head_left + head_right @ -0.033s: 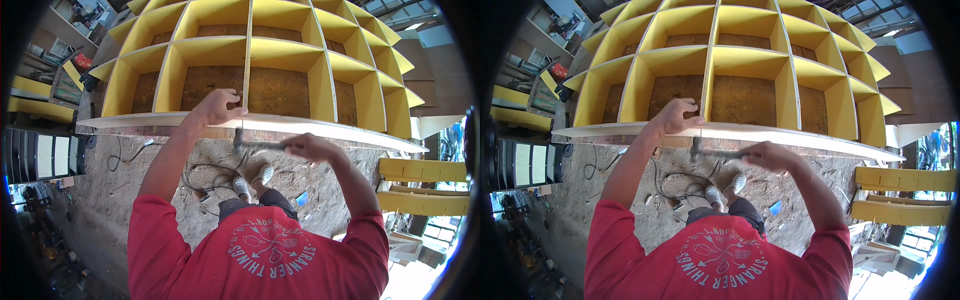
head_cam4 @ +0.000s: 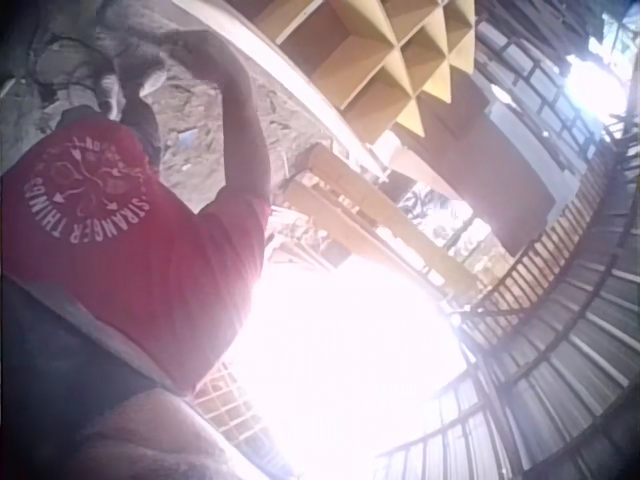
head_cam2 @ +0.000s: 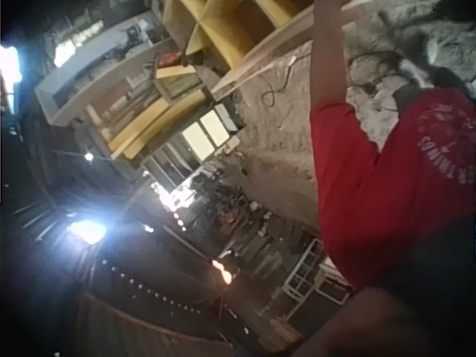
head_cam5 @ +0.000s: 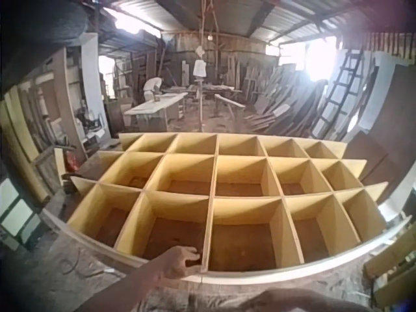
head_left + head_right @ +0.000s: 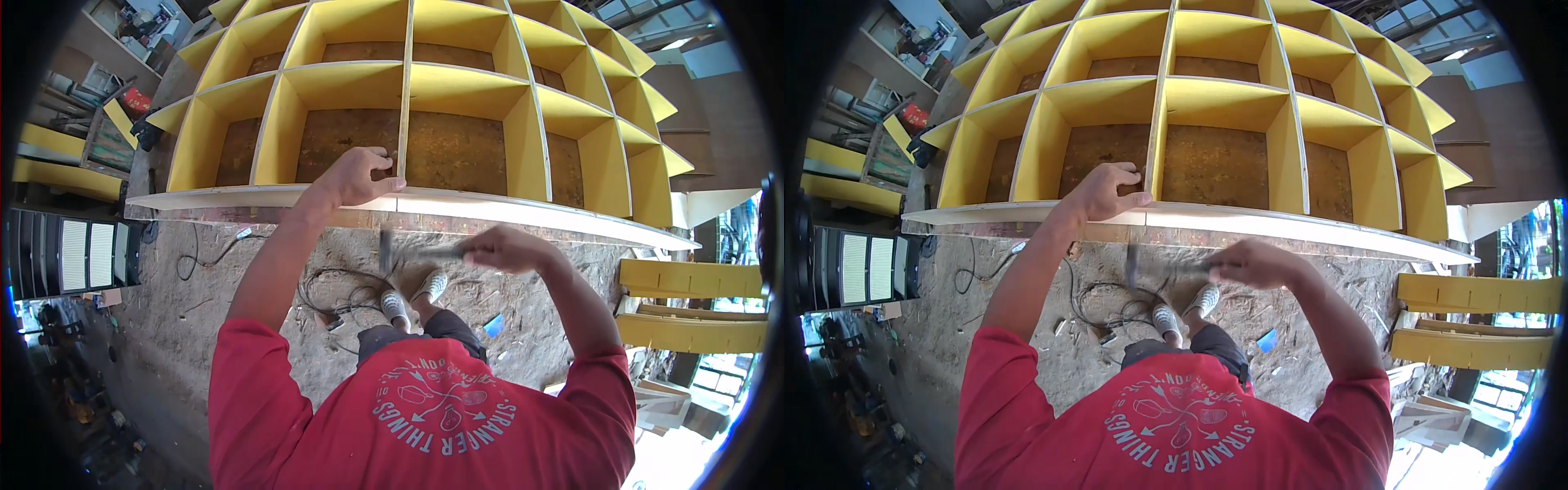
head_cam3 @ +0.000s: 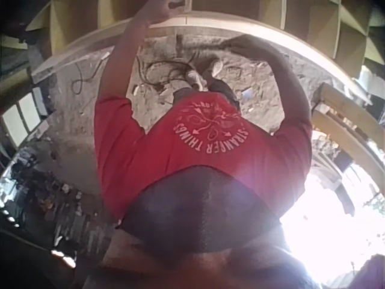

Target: The person trims nails on a wooden board using pincers, then hammers nails into the board to attach it to a shelving unit using a hammer.

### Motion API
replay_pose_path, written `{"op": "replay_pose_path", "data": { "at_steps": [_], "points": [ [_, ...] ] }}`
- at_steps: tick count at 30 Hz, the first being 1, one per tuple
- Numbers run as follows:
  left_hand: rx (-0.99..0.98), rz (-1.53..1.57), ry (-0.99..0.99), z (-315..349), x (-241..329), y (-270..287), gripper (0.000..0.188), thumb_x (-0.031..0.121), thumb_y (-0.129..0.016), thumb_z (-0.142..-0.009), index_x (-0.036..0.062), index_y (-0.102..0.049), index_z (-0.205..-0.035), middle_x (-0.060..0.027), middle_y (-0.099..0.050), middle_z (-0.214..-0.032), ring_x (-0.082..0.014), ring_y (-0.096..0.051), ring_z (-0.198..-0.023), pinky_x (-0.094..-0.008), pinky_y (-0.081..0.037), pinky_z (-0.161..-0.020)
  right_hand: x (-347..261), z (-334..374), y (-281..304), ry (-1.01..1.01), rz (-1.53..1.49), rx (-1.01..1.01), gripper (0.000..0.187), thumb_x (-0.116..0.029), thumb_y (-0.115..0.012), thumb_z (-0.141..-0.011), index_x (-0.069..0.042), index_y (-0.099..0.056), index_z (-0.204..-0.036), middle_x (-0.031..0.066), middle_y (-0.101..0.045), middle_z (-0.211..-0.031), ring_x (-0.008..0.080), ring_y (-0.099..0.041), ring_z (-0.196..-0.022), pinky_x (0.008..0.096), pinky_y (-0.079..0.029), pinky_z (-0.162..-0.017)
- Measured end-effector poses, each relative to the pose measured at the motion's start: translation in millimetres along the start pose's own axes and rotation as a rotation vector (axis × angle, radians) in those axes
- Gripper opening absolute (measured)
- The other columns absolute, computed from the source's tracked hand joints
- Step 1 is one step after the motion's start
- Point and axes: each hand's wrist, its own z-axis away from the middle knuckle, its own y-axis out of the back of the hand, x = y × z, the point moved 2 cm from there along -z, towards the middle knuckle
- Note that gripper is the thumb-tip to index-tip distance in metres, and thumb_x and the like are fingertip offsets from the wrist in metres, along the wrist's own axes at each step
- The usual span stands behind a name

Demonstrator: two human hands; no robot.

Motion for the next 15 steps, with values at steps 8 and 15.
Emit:
{"op": "replay_pose_path", "data": {
  "at_steps": [8,15],
  "points": [
    [0.090,0.026,-0.036,7,-4,-5,0.053,0.041,-0.082,-0.087,-0.0099,-0.076,-0.102,-0.0238,-0.067,-0.093,-0.0392,-0.067,-0.086,-0.0454,-0.051,-0.078,8,-7,15,-0.231,0.082,0.057,0.038,-0.040,-0.069,-0.103,-0.017,-0.075,-0.134,0.0144,-0.080,-0.097,0.0231,-0.073,-0.082,0.0410,-0.056,-0.079],
    [0.115,0.025,-0.055,2,6,1,0.044,0.037,-0.080,-0.091,-0.0062,-0.078,-0.099,-0.0203,-0.066,-0.090,-0.0359,-0.066,-0.083,-0.0438,-0.051,-0.077,9,-2,20,-0.167,0.078,0.108,0.038,-0.038,-0.069,-0.103,-0.014,-0.075,-0.133,0.0165,-0.080,-0.104,0.0282,-0.075,-0.093,0.0421,-0.056,-0.086]
  ]
}}
